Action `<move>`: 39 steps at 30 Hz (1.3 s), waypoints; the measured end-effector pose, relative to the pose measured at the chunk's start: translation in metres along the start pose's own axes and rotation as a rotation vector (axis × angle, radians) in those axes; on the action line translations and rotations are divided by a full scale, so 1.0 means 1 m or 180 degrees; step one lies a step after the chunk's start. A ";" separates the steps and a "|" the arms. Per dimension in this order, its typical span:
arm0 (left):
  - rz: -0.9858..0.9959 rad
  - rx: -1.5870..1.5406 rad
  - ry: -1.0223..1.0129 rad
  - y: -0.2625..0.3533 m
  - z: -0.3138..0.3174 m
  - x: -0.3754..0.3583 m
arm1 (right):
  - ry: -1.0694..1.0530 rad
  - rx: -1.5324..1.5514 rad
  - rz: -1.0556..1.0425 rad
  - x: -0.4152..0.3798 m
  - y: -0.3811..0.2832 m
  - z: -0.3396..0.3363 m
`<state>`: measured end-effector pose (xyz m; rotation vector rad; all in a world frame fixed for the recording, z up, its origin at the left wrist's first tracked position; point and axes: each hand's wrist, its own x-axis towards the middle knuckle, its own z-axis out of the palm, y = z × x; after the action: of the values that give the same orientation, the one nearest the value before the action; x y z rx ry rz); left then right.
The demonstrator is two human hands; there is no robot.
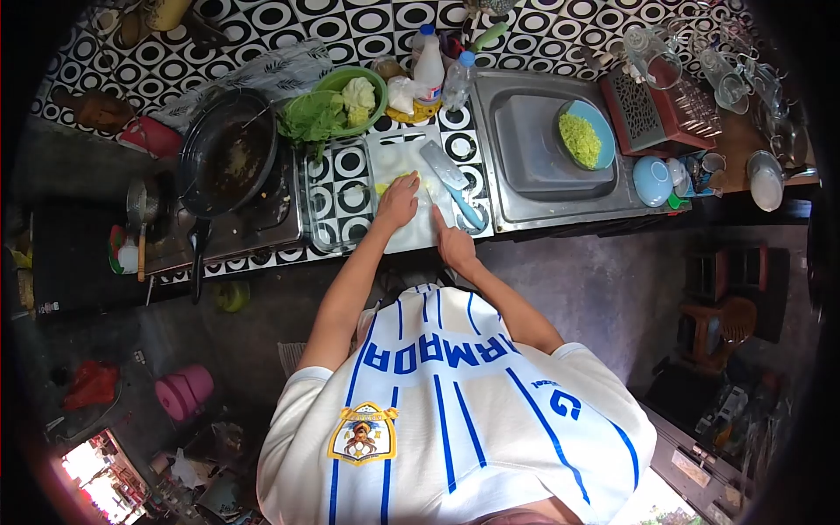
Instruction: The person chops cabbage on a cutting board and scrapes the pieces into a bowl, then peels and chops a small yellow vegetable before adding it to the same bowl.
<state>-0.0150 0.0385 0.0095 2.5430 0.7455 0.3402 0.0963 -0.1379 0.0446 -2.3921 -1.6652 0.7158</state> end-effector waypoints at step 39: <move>-0.0121 -0.0427 0.0056 -0.014 -0.007 -0.001 | 0.0353 -0.0023 0.0038 0.073 -0.037 0.020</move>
<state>-0.0246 0.0510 0.0084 2.4002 0.7507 0.3872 0.0764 -0.0604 0.0193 -2.4014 -1.6138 0.5686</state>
